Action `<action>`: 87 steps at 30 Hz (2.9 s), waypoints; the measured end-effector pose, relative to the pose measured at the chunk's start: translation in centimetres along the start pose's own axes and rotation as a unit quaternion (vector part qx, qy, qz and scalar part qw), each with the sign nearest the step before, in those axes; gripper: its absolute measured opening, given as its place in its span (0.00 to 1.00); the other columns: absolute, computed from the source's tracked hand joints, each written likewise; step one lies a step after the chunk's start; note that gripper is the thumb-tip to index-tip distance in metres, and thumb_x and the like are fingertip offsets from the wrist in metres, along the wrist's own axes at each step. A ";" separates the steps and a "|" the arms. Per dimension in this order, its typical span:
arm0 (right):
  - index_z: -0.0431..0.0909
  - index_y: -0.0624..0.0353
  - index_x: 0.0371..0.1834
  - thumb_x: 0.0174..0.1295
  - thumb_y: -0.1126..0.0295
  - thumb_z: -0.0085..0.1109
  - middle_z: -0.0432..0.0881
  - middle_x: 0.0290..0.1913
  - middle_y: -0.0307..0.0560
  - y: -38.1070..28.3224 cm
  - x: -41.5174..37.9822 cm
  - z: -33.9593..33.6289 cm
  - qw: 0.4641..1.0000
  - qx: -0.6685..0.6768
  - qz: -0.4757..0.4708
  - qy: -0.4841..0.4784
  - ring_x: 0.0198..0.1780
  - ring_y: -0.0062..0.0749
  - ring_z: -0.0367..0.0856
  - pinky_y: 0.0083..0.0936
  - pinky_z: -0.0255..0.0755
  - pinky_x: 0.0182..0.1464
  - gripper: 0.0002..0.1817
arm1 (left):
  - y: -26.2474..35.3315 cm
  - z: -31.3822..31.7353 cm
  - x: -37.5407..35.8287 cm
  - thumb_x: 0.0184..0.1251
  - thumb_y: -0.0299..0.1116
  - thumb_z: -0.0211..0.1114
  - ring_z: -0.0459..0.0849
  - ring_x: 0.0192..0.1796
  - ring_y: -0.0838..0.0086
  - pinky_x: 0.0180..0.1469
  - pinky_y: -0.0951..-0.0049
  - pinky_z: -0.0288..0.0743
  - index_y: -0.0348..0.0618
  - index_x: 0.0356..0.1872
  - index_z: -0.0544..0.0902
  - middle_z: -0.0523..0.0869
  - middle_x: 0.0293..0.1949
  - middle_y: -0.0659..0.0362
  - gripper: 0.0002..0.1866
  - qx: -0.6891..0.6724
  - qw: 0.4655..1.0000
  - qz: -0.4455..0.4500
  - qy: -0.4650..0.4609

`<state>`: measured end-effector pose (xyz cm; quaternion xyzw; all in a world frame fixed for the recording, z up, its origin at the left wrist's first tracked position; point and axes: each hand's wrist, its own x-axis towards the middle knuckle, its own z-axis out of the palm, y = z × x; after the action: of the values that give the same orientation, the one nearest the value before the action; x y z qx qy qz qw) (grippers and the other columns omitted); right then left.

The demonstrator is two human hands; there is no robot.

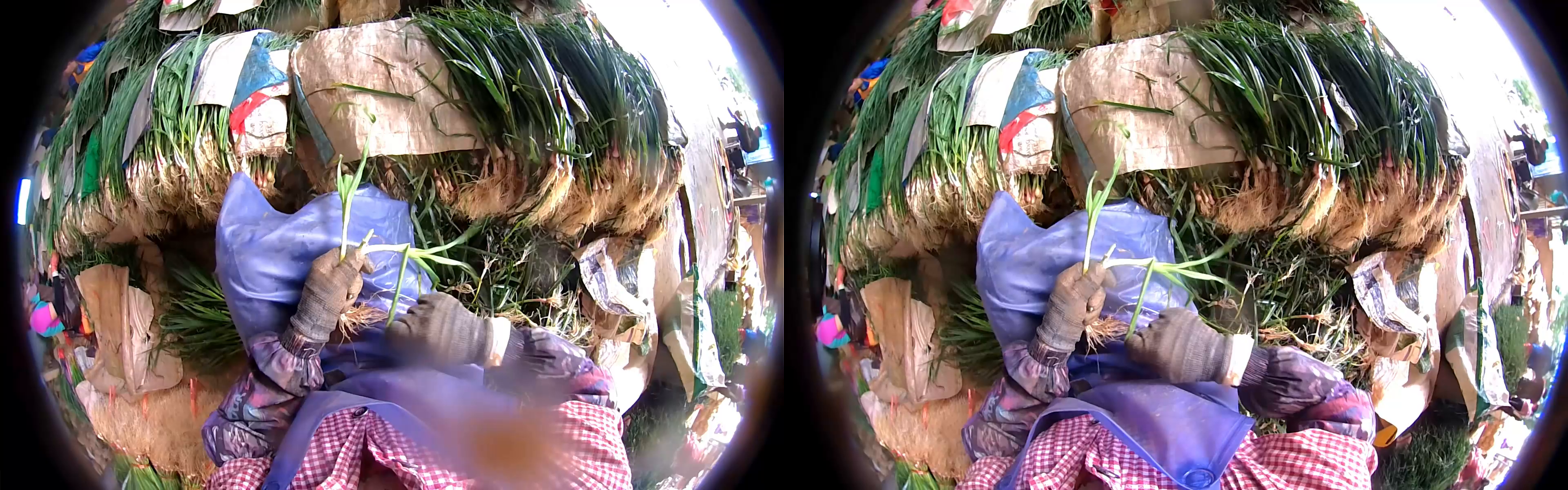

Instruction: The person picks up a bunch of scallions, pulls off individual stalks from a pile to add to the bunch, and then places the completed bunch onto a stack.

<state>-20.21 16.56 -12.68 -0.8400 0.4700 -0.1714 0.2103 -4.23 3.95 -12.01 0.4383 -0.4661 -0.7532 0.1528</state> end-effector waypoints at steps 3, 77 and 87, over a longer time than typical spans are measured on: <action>0.75 0.54 0.31 0.57 0.69 0.59 0.78 0.21 0.44 -1.4 -0.5 -4.7 0.979 0.184 0.087 -0.003 0.24 0.39 0.80 0.32 0.74 0.28 0.03 | -0.1 0.0 -0.3 0.72 0.40 0.53 0.60 0.15 0.87 0.16 0.84 0.51 0.39 0.30 0.78 0.65 0.14 0.70 0.15 0.022 0.999 0.011 -0.022; 0.81 0.58 0.36 0.53 0.65 0.68 0.84 0.31 0.44 22.1 0.2 -2.0 0.780 0.280 0.423 0.366 0.33 0.28 0.81 0.26 0.76 0.39 0.11 | -2.1 6.3 14.9 0.67 0.38 0.59 0.82 0.35 0.72 0.42 0.69 0.79 0.39 0.55 0.75 0.85 0.37 0.56 0.20 -0.274 0.960 -0.021 -0.049; 0.80 0.63 0.34 0.59 0.60 0.63 0.81 0.24 0.42 18.1 4.7 -1.0 0.756 0.344 0.461 0.310 0.27 0.26 0.77 0.27 0.71 0.31 0.15 | -2.4 6.9 13.0 0.69 0.39 0.59 0.65 0.16 0.83 0.16 0.82 0.57 0.44 0.34 0.76 0.73 0.20 0.67 0.09 -0.115 0.991 -0.069 -0.010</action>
<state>-31.36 3.86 -20.74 -0.2929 0.7493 -0.4550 0.3816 -16.73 0.85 -19.52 0.4416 -0.3468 -0.8146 0.1453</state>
